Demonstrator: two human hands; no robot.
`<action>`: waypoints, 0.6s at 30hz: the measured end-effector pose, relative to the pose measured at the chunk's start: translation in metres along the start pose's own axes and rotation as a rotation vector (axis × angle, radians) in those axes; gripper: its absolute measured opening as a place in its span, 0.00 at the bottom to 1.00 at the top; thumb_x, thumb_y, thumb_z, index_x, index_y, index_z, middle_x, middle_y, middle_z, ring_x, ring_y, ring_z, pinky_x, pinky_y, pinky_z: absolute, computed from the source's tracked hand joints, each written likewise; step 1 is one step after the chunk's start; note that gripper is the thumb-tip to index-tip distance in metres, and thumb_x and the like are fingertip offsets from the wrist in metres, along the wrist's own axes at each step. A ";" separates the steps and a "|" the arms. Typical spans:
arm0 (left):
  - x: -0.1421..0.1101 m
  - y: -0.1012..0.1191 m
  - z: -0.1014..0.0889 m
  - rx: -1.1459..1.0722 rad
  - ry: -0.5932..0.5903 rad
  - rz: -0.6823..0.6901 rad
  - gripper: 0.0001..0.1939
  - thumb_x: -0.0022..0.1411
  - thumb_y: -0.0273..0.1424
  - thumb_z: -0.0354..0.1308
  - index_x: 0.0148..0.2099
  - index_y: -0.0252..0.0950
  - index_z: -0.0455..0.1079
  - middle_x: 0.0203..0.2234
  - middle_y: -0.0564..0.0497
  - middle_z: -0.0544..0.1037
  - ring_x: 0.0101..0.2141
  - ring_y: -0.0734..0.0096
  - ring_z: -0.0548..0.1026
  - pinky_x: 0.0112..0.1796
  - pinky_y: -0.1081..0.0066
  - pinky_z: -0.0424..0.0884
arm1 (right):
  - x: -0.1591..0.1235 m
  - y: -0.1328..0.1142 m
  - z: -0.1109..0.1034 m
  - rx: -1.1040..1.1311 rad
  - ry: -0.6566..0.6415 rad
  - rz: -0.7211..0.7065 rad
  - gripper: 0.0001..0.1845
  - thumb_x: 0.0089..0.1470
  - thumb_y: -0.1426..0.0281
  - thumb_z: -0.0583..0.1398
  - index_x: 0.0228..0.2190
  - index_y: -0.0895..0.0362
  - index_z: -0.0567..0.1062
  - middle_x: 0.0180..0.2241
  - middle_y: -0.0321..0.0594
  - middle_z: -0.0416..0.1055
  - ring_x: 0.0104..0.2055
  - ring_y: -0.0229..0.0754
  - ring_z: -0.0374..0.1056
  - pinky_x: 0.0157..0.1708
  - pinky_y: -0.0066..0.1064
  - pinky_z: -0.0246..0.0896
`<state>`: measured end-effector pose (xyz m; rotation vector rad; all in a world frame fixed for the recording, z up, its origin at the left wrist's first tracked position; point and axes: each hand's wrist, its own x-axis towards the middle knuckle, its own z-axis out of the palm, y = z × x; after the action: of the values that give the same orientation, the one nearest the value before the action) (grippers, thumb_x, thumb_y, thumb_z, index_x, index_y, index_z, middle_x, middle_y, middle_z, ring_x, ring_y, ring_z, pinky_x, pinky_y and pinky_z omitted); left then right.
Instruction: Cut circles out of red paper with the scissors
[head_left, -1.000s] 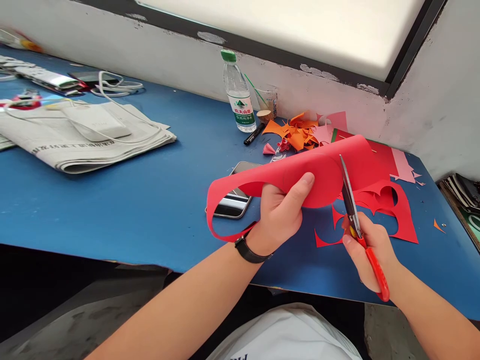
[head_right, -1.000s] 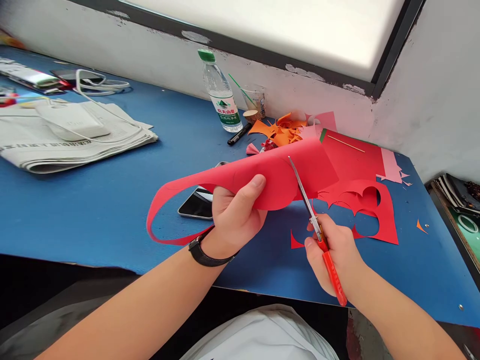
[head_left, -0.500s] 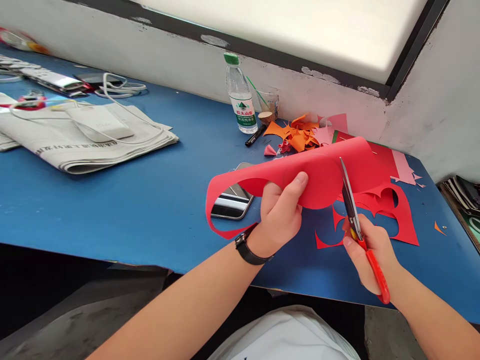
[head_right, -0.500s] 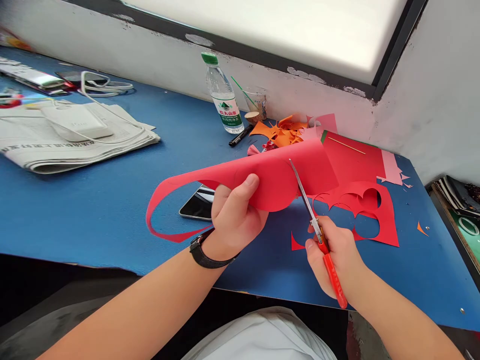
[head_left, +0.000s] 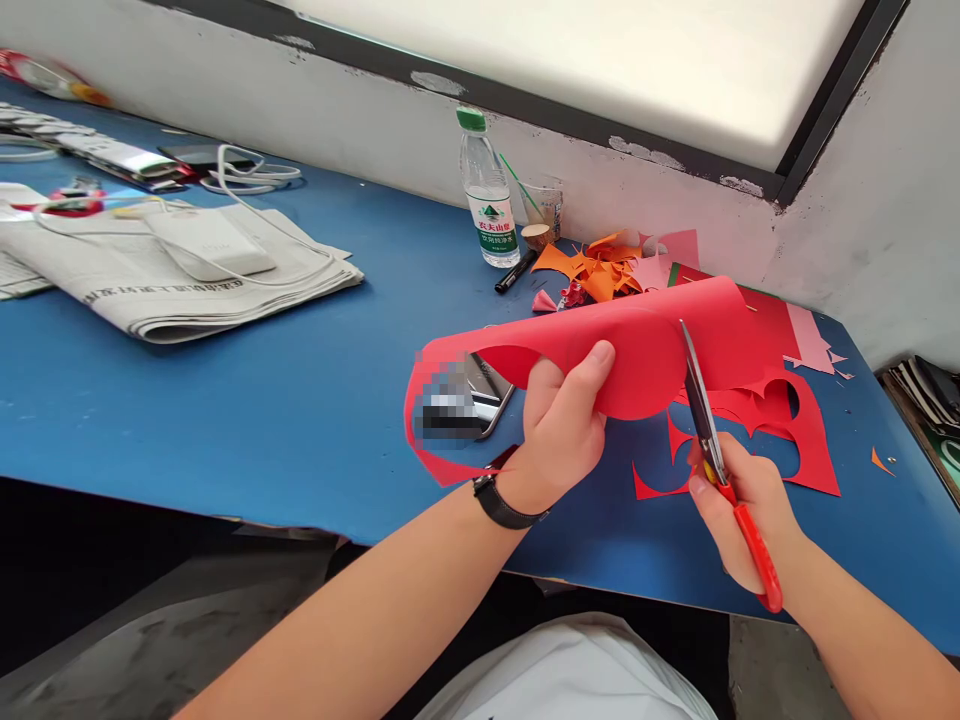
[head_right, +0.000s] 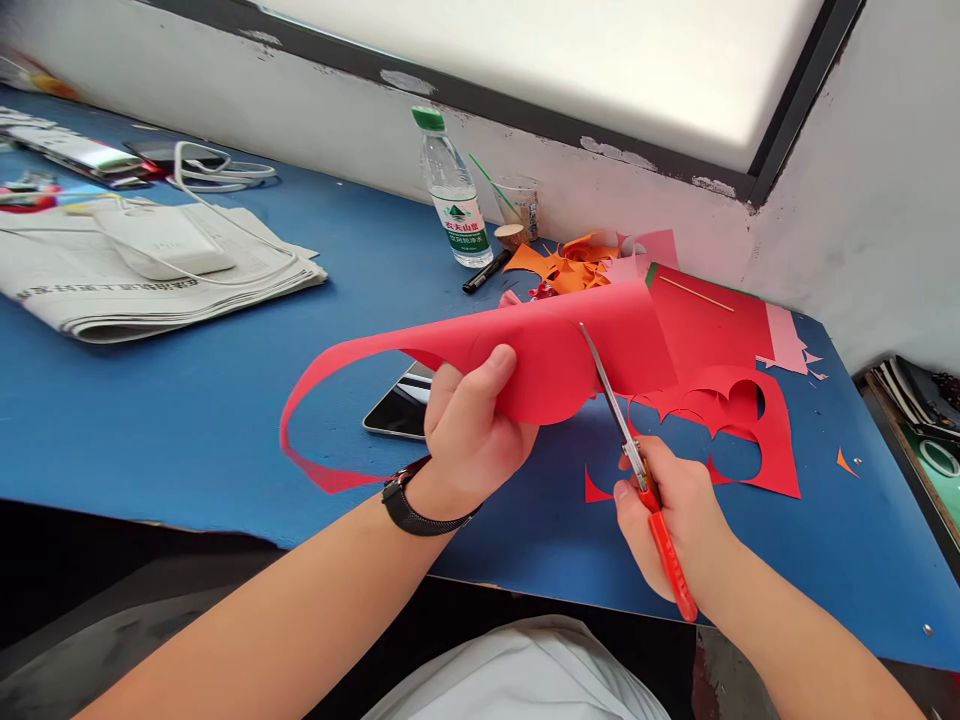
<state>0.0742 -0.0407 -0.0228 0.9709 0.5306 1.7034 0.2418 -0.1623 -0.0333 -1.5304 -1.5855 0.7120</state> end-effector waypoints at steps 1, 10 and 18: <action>0.000 0.000 0.000 -0.006 0.004 0.013 0.12 0.62 0.41 0.76 0.34 0.40 0.84 0.32 0.53 0.86 0.44 0.57 0.88 0.54 0.63 0.87 | 0.000 0.000 0.000 -0.008 -0.002 -0.003 0.03 0.66 0.67 0.60 0.41 0.51 0.75 0.24 0.29 0.60 0.22 0.39 0.54 0.23 0.32 0.55; -0.001 -0.005 -0.006 0.089 0.041 0.057 0.19 0.62 0.45 0.75 0.28 0.40 0.76 0.27 0.54 0.81 0.42 0.55 0.87 0.43 0.64 0.88 | 0.002 0.000 -0.002 -0.045 -0.010 -0.022 0.04 0.66 0.66 0.61 0.40 0.51 0.75 0.23 0.29 0.60 0.22 0.39 0.55 0.22 0.31 0.56; -0.001 -0.005 -0.005 0.087 0.133 0.004 0.23 0.58 0.41 0.78 0.24 0.40 0.68 0.22 0.55 0.72 0.39 0.57 0.85 0.37 0.67 0.85 | 0.000 0.000 0.000 -0.077 0.016 -0.038 0.04 0.66 0.67 0.59 0.40 0.51 0.75 0.22 0.27 0.57 0.21 0.38 0.53 0.22 0.30 0.55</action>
<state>0.0731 -0.0392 -0.0299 0.9241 0.6956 1.7690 0.2419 -0.1627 -0.0337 -1.5531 -1.6421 0.6229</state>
